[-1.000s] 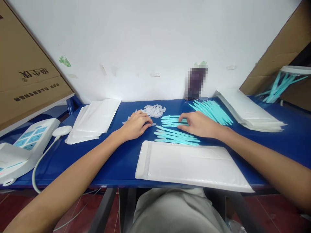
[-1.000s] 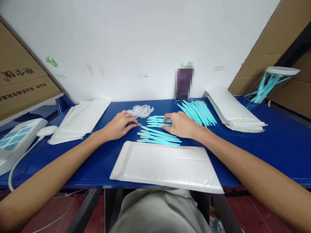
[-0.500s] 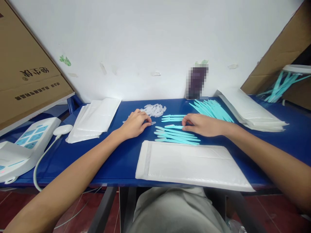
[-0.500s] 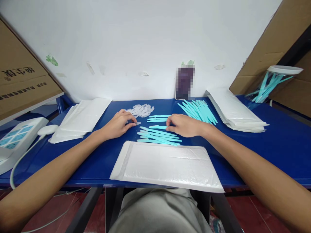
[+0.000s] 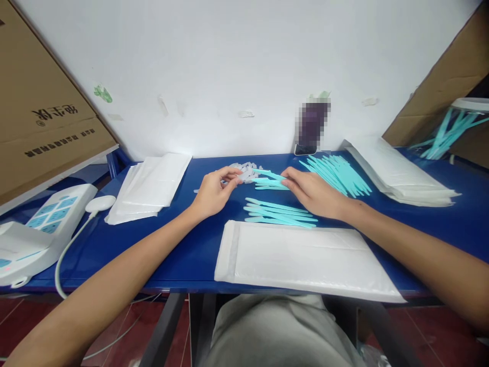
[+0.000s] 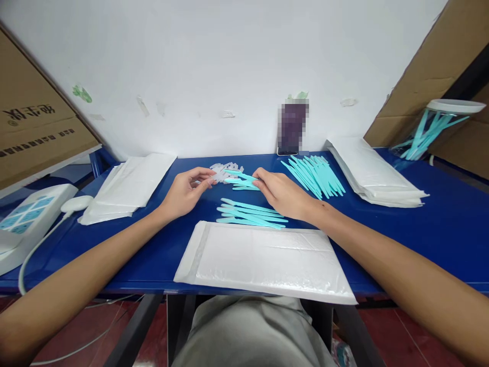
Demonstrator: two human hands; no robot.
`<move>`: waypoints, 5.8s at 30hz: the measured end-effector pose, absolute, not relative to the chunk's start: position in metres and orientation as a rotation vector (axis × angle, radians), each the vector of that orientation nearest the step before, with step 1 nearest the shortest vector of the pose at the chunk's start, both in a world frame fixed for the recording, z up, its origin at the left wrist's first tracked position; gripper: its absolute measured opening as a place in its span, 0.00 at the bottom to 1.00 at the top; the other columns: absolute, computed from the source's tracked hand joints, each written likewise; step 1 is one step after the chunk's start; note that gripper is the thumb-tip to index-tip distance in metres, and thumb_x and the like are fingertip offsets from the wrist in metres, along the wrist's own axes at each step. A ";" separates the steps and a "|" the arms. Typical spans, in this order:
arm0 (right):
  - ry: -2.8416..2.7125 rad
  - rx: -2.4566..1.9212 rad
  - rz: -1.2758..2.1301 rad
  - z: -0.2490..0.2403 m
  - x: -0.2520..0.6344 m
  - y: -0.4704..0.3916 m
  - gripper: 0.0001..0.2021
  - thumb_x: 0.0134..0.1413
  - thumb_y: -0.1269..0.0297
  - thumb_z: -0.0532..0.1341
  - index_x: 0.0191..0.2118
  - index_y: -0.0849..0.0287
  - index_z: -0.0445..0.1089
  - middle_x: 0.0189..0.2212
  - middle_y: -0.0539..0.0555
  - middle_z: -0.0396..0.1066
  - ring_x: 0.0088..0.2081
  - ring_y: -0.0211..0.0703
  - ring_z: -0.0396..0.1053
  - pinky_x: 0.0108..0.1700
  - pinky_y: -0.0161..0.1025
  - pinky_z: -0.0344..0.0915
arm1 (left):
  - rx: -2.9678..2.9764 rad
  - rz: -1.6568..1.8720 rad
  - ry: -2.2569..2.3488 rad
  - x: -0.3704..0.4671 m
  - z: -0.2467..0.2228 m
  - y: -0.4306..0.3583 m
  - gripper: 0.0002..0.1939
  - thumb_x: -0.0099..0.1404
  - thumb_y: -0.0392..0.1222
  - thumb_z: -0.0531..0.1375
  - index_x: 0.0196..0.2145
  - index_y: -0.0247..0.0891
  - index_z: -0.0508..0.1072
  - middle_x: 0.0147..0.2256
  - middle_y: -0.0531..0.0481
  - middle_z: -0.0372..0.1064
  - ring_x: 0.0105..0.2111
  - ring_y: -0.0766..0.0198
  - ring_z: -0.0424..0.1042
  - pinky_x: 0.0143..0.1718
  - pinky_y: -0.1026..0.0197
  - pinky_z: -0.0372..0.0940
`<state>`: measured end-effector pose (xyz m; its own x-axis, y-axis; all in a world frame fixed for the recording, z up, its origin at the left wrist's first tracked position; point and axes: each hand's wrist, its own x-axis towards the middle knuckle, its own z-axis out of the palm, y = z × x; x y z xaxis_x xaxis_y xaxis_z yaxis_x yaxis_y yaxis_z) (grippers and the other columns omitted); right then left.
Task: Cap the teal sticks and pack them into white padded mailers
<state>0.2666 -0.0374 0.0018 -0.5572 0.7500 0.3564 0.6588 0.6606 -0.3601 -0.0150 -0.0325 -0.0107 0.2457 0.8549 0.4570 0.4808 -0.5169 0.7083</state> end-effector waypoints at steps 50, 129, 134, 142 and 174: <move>-2.536 -1.300 0.124 0.001 0.257 -0.046 0.15 0.72 0.56 0.45 0.44 0.57 0.65 0.27 0.51 0.70 0.27 0.44 0.64 0.31 0.40 0.50 | 2.928 0.376 1.410 -0.026 -0.013 -0.025 0.16 0.75 0.43 0.53 0.50 0.38 0.78 0.47 0.43 0.77 0.52 0.48 0.67 0.55 0.42 0.55; -2.505 -1.378 0.199 -0.021 0.289 -0.004 0.19 0.65 0.56 0.52 0.52 0.60 0.72 0.46 0.64 0.71 0.50 0.58 0.67 0.52 0.56 0.65 | 2.610 0.885 1.244 -0.014 -0.014 -0.036 0.16 0.74 0.46 0.53 0.48 0.39 0.78 0.44 0.43 0.70 0.46 0.55 0.70 0.51 0.50 0.65; -2.550 -1.419 0.415 -0.008 0.291 -0.004 0.13 0.62 0.56 0.55 0.41 0.58 0.71 0.35 0.58 0.72 0.40 0.51 0.69 0.43 0.46 0.65 | 2.706 0.757 1.486 -0.026 -0.018 -0.025 0.19 0.73 0.47 0.52 0.53 0.38 0.76 0.48 0.40 0.68 0.48 0.50 0.66 0.53 0.45 0.63; -2.601 -1.424 0.400 -0.004 0.290 -0.016 0.13 0.64 0.59 0.51 0.44 0.59 0.68 0.45 0.63 0.74 0.49 0.57 0.71 0.50 0.48 0.65 | 2.805 0.334 1.525 -0.026 -0.018 -0.021 0.25 0.78 0.49 0.43 0.67 0.46 0.63 0.67 0.41 0.56 0.65 0.41 0.54 0.59 0.35 0.56; -2.166 -1.368 0.353 -0.012 0.272 -0.015 0.15 0.64 0.64 0.53 0.50 0.59 0.73 0.34 0.55 0.80 0.39 0.51 0.76 0.44 0.45 0.65 | 3.064 0.240 1.108 -0.020 -0.008 -0.028 0.23 0.72 0.31 0.49 0.60 0.36 0.72 0.59 0.43 0.72 0.53 0.50 0.72 0.53 0.46 0.64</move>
<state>0.2715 -0.0146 -0.0116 -0.3323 0.8914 0.3083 0.7476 0.4482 -0.4902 -0.0203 -0.0284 -0.0079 0.7602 0.6244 0.1793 0.6427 -0.7632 -0.0672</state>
